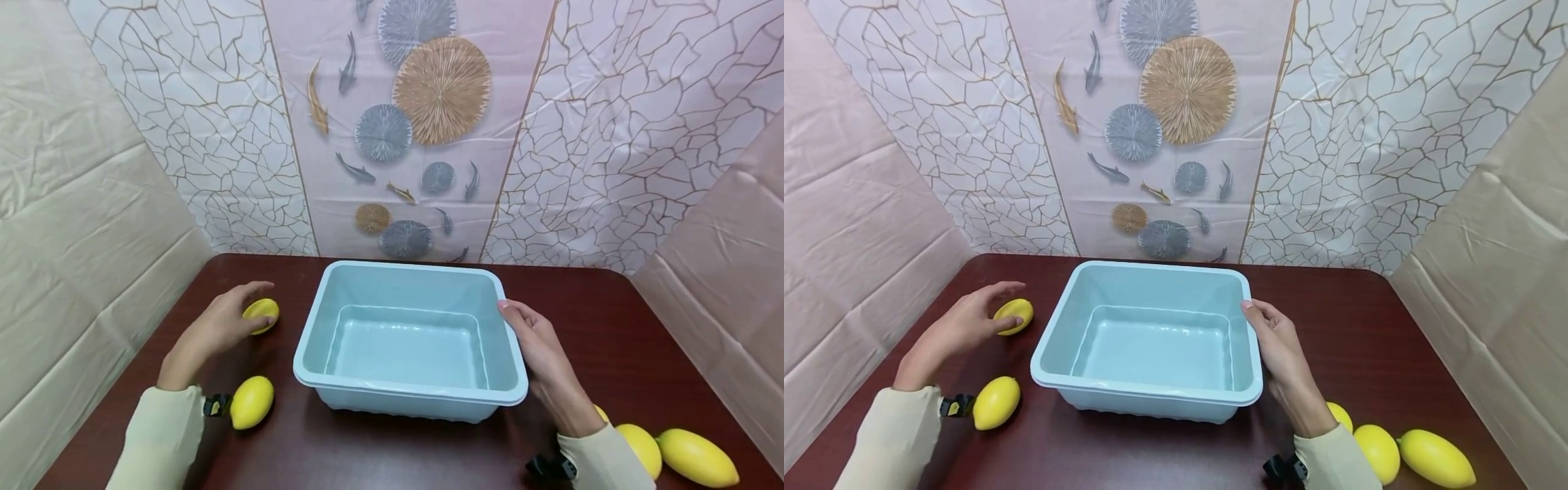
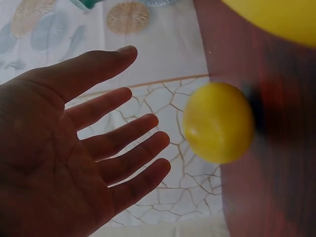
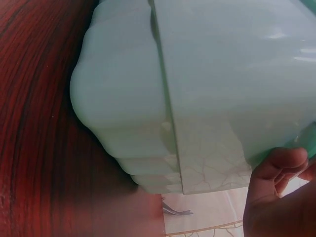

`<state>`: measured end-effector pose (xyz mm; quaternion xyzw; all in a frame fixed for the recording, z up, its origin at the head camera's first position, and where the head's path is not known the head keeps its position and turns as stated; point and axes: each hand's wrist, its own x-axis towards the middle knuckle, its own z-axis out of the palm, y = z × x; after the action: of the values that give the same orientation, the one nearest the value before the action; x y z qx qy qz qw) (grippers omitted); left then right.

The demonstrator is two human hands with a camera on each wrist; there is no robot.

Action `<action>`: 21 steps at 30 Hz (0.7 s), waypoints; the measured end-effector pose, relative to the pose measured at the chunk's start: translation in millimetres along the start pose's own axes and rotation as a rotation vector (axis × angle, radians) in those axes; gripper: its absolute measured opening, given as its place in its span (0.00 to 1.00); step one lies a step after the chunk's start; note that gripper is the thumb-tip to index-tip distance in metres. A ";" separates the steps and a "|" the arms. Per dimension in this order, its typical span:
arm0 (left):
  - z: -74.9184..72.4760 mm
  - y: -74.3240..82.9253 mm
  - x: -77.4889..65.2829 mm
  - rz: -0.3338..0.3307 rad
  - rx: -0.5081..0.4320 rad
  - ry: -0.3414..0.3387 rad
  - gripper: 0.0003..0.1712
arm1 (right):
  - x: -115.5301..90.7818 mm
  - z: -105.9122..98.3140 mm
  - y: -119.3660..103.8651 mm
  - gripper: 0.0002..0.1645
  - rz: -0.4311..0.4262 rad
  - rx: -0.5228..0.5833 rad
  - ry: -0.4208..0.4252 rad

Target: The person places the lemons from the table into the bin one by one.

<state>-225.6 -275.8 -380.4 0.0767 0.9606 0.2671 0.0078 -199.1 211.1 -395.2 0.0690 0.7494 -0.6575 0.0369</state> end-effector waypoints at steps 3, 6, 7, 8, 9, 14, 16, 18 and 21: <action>0.4 -4.8 4.0 0.003 0.001 -0.014 0.39 | -0.4 -1.6 -0.4 0.41 -0.001 0.005 0.006; 0.9 -10.9 6.6 0.001 -0.001 -0.024 0.39 | -0.9 -2.0 0.1 0.40 0.001 0.010 0.005; 1.2 -13.0 7.2 -0.001 -0.002 -0.028 0.40 | -1.0 -1.8 0.3 0.40 0.001 0.012 0.004; 1.5 -15.2 7.7 -0.002 -0.004 -0.034 0.40 | -1.1 -1.5 0.4 0.40 0.001 0.013 0.003; 1.9 -17.2 8.2 0.000 -0.005 -0.039 0.40 | -1.0 -1.2 0.5 0.40 0.000 0.014 0.002; 5.2 -27.0 10.9 0.020 -0.010 -0.044 0.39 | -0.5 -0.1 0.2 0.41 -0.009 0.017 0.000; 7.1 -30.1 11.5 0.024 -0.010 -0.042 0.39 | -0.9 0.0 0.3 0.41 -0.005 0.017 -0.005; 9.0 -32.2 11.7 0.025 -0.016 -0.040 0.40 | -1.5 -0.1 0.5 0.40 0.002 0.020 -0.006; 10.7 -33.7 12.3 0.037 -0.031 -0.034 0.40 | -2.4 -0.8 0.8 0.40 0.010 0.018 -0.005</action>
<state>-242.0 -296.9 -406.6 0.0986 0.9545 0.2806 0.0204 -196.6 211.9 -395.5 0.0713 0.7429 -0.6643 0.0413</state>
